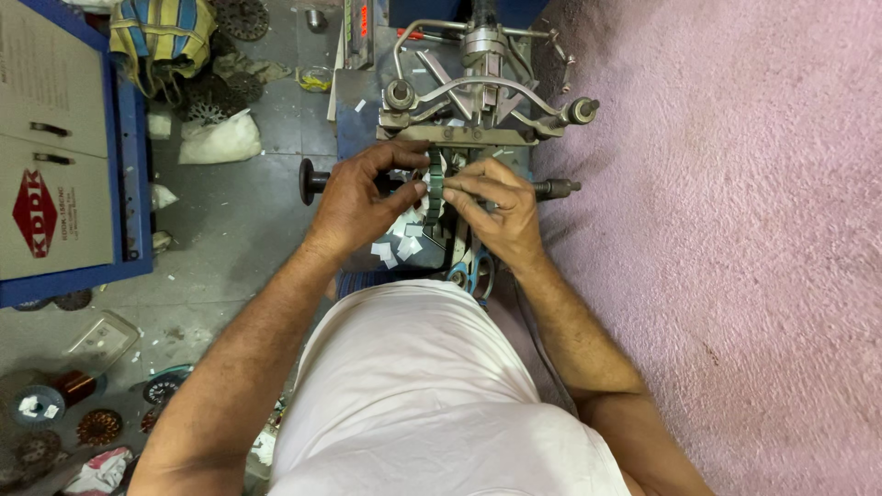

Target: The person repeatedly picks small white insulator pieces from a machine spindle, trims them with scissors, and places them back on the spindle. The process is repeated continuously throughout the clip.

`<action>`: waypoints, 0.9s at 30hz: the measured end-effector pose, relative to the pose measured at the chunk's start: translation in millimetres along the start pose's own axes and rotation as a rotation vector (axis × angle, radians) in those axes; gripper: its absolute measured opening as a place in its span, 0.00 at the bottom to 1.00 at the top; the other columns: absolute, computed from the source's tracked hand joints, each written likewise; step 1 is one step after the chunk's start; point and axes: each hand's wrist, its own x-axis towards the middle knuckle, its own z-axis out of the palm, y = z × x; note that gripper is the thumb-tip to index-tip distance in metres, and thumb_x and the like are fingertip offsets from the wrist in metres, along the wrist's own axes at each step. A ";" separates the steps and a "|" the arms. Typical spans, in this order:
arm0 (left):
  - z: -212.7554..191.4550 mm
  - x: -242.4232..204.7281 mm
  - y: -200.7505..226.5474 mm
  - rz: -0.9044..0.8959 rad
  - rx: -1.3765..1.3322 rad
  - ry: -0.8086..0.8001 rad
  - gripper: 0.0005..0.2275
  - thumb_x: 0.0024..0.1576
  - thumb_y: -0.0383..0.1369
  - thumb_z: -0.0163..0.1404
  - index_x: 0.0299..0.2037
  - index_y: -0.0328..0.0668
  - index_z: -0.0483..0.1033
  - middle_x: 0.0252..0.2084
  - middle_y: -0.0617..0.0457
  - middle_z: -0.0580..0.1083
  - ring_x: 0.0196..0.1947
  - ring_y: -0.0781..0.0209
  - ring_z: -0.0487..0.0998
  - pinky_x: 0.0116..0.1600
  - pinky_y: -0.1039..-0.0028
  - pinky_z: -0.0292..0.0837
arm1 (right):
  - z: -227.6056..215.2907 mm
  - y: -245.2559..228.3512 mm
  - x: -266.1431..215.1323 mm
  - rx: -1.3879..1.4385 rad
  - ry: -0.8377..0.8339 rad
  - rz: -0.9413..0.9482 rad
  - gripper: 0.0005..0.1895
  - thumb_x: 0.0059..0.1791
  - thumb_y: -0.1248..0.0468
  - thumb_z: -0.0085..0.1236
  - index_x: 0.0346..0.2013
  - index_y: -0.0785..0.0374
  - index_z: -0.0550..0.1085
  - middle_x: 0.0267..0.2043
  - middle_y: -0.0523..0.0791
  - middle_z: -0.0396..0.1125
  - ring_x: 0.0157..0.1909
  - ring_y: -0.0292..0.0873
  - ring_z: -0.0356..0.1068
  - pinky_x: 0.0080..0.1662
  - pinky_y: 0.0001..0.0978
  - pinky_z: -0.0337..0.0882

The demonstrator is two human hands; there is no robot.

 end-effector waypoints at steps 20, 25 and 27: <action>4.1 -15.6 -27.1 0.423 0.327 0.102 0.16 0.53 0.45 0.64 0.45 0.48 0.80 0.67 0.53 0.72 0.57 0.56 0.77 0.58 0.61 0.67 | 10.9 -28.2 -17.7 -0.005 0.092 0.111 0.10 0.51 0.70 0.65 0.47 0.66 0.81 0.48 0.46 0.72 0.50 0.41 0.74 0.52 0.30 0.73; -1.0 -15.4 -21.1 0.527 0.502 0.104 0.15 0.57 0.46 0.63 0.45 0.47 0.81 0.65 0.52 0.73 0.59 0.51 0.73 0.60 0.57 0.67 | 11.2 -39.2 -16.3 -0.120 0.068 0.083 0.10 0.52 0.71 0.63 0.48 0.67 0.79 0.51 0.48 0.72 0.52 0.45 0.75 0.53 0.33 0.74; -2.4 -15.1 -18.0 0.563 0.555 0.129 0.15 0.56 0.46 0.63 0.46 0.47 0.81 0.64 0.52 0.73 0.60 0.50 0.72 0.60 0.55 0.66 | 11.8 -42.5 -15.3 -0.160 0.062 0.069 0.10 0.52 0.71 0.62 0.49 0.67 0.78 0.52 0.49 0.72 0.53 0.45 0.75 0.54 0.34 0.74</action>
